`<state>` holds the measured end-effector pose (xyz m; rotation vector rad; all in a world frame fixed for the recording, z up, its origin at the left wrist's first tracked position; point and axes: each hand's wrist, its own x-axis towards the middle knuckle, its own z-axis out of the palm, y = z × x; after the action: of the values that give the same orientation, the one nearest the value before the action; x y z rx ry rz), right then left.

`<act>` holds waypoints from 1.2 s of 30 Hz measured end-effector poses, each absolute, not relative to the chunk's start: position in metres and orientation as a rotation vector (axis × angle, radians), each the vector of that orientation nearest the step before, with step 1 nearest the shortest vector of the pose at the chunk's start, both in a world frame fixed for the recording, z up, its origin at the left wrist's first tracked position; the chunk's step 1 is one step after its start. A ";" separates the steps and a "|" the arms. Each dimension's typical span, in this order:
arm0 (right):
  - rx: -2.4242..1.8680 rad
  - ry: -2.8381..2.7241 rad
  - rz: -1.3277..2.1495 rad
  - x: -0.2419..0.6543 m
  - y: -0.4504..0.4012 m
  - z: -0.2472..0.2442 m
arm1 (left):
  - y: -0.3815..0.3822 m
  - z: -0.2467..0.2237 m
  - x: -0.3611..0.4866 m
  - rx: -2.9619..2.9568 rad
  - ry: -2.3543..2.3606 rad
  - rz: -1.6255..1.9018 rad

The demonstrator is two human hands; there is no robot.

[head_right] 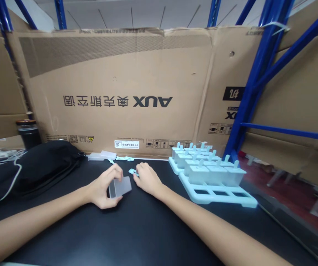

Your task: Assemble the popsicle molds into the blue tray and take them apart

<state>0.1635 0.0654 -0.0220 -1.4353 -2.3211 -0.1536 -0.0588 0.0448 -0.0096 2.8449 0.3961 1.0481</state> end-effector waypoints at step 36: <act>-1.126 -2.080 0.180 0.195 0.107 -0.037 | 0.117 -0.032 -0.013 2.641 1.179 0.689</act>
<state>0.1950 0.1072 -0.0371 -1.1262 -2.0802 0.1804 -0.0126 0.1175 -0.0324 2.6413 1.1792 0.6893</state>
